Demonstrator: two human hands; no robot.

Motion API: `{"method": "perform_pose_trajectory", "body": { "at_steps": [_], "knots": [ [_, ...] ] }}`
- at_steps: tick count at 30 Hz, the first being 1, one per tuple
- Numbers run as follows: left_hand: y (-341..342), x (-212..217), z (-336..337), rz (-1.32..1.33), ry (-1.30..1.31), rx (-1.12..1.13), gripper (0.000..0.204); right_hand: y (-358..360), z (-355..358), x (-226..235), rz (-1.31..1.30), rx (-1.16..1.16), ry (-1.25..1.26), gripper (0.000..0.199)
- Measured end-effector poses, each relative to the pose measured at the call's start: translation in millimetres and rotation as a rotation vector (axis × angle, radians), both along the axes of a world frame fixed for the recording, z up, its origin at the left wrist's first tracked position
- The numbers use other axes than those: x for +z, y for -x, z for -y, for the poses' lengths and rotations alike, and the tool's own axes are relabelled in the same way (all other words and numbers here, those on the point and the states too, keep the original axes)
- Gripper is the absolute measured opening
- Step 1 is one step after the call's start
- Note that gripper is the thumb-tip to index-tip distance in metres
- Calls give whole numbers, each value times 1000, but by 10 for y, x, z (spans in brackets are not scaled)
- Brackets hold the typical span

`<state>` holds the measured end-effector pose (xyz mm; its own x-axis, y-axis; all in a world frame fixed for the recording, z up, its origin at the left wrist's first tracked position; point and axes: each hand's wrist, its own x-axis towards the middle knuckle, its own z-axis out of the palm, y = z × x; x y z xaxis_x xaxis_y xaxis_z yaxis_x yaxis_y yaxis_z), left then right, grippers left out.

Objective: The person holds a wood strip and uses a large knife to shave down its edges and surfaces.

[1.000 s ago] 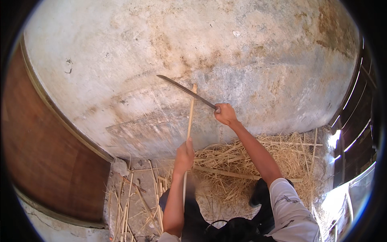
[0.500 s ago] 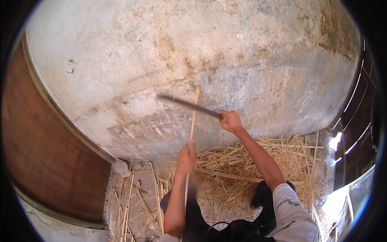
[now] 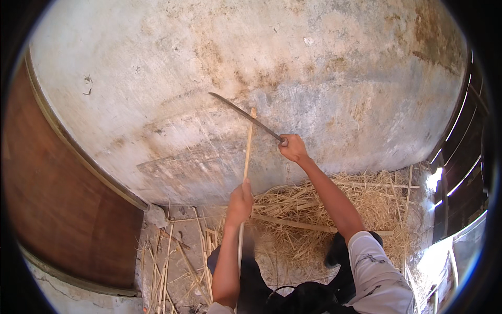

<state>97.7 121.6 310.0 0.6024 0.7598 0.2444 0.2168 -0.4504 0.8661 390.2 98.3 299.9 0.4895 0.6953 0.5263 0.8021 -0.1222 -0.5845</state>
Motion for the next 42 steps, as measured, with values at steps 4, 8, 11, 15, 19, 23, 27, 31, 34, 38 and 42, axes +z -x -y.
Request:
{"method": "perform_pose_trajectory", "body": {
  "at_steps": [4, 8, 11, 15, 19, 23, 27, 31, 34, 38, 42],
  "knots": [
    [86, 146, 52, -51, 39, 29, 55, 130, 56, -24, 26, 47, -99, 18],
    [48, 99, 43, -44, 35, 25, 57, -2, 169, -66, 23, 80, -12, 17],
    [-40, 144, 140, -47, 44, 6, 57, -147, 48, -58, -27, -47, -23, 16],
    [130, 165, 58, -54, 90, 25, 57, 148, 108, 115, 29, 149, -78, 17],
    [-7, 122, 139, -36, 54, -4, 57, -41, -19, 41, -58, -9, 33, 20],
    [44, 212, 76, -53, 95, 14, 54, 30, -56, 32, 19, 17, -61, 21],
    [54, 130, 107, -52, -1, 46, 51, 55, -13, 40, 70, 70, -146, 20],
    [-16, 176, 187, -100, -124, 95, 47, -132, -6, 87, -32, -24, 27, 22],
    [-2, 235, 257, -177, -224, 189, 43, 9, 88, 141, 6, 68, 77, 24],
    [-79, 253, 329, -288, -321, 268, 37, -84, 181, 135, -2, 129, 2, 26],
    [-108, 173, 345, -320, -397, 306, 36, -208, 58, 285, -26, 30, 108, 29]
  ]
}}
